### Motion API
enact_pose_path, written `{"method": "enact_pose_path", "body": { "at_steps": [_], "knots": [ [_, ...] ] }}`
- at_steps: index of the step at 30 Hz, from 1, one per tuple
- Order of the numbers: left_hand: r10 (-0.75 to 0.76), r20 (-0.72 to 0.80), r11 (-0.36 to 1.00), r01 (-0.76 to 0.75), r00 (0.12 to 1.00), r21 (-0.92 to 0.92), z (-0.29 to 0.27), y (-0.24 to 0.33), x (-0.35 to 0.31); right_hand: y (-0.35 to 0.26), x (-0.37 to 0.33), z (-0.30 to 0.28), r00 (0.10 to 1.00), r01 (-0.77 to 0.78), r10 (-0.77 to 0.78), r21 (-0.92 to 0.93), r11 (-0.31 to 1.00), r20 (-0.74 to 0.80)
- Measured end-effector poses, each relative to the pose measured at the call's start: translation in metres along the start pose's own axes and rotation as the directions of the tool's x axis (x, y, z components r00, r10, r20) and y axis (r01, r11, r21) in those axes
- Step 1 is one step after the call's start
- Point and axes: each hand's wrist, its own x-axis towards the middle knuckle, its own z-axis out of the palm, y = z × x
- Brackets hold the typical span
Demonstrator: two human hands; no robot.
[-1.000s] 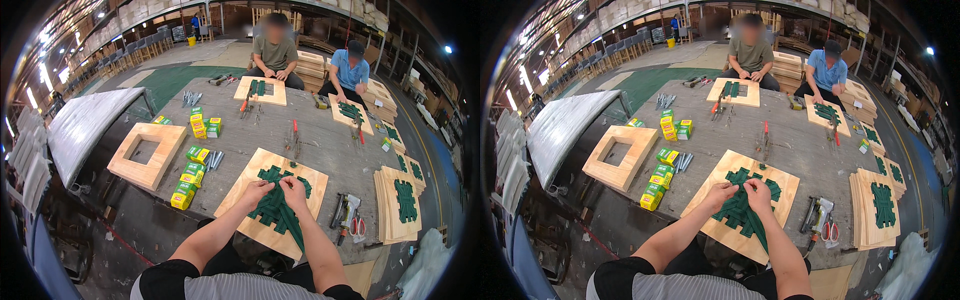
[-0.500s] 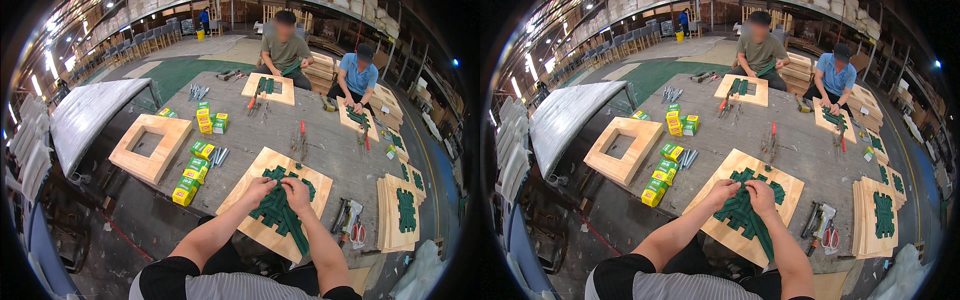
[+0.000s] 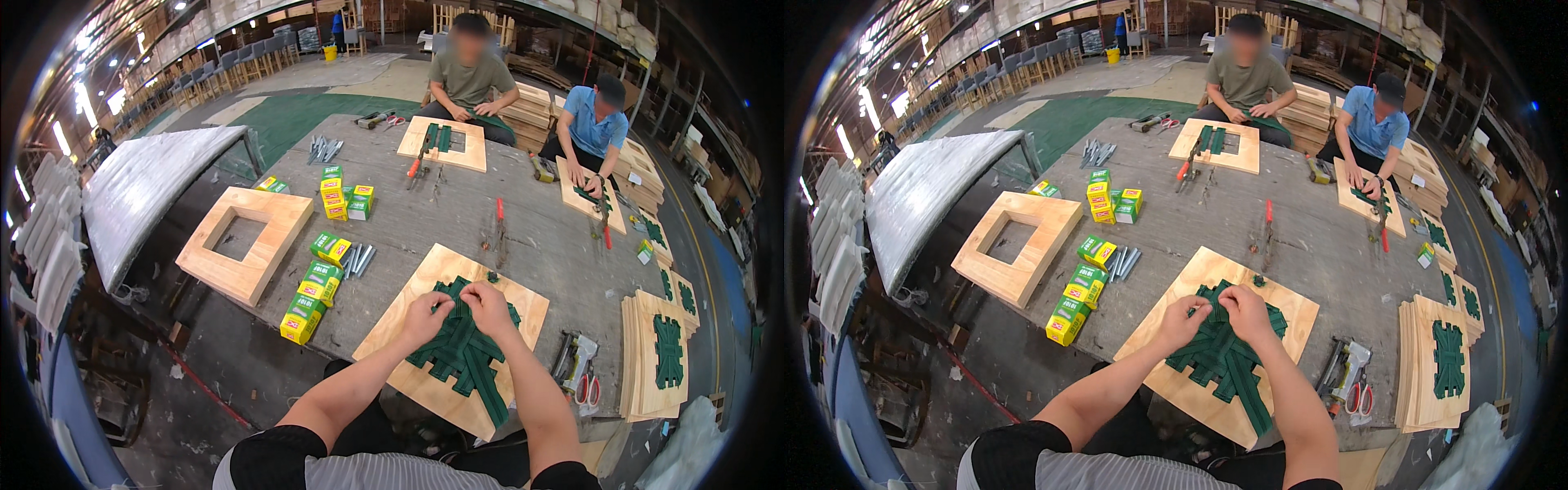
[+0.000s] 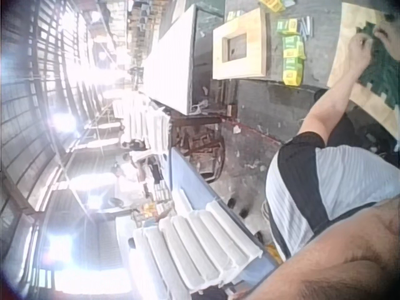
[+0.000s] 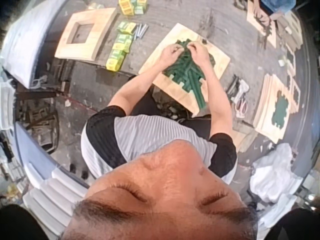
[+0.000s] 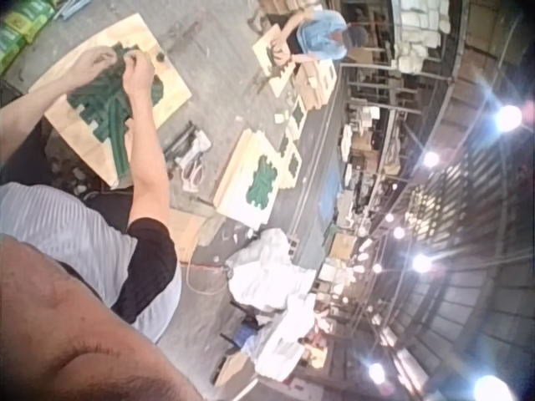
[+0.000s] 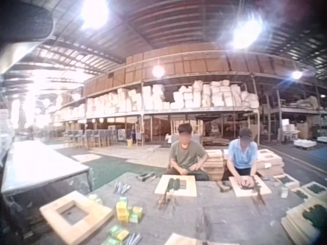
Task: The person weaves green plastic strips into a square wooden frame to create a cushion. They use a staple gun to secure the strips and scissors to trim excess material. The person works continuously, completing one cushion and starting another.
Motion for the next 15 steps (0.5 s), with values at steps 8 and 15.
{"method": "enact_pose_path", "body": {
  "at_steps": [8, 15],
  "knots": [
    [0.13, 0.025, 0.877, -0.127, 0.991, 0.463, -0.012, -0.054, 0.04, 0.068, 0.09, 0.038, 0.93, -0.268, 0.302, -0.178, 0.947, 0.208],
    [0.164, 0.184, 0.718, -0.246, 0.969, 0.651, -0.003, -0.058, 0.038, 0.086, 0.109, 0.053, 0.907, -0.267, 0.369, -0.401, 0.876, 0.202]
  ]
}}
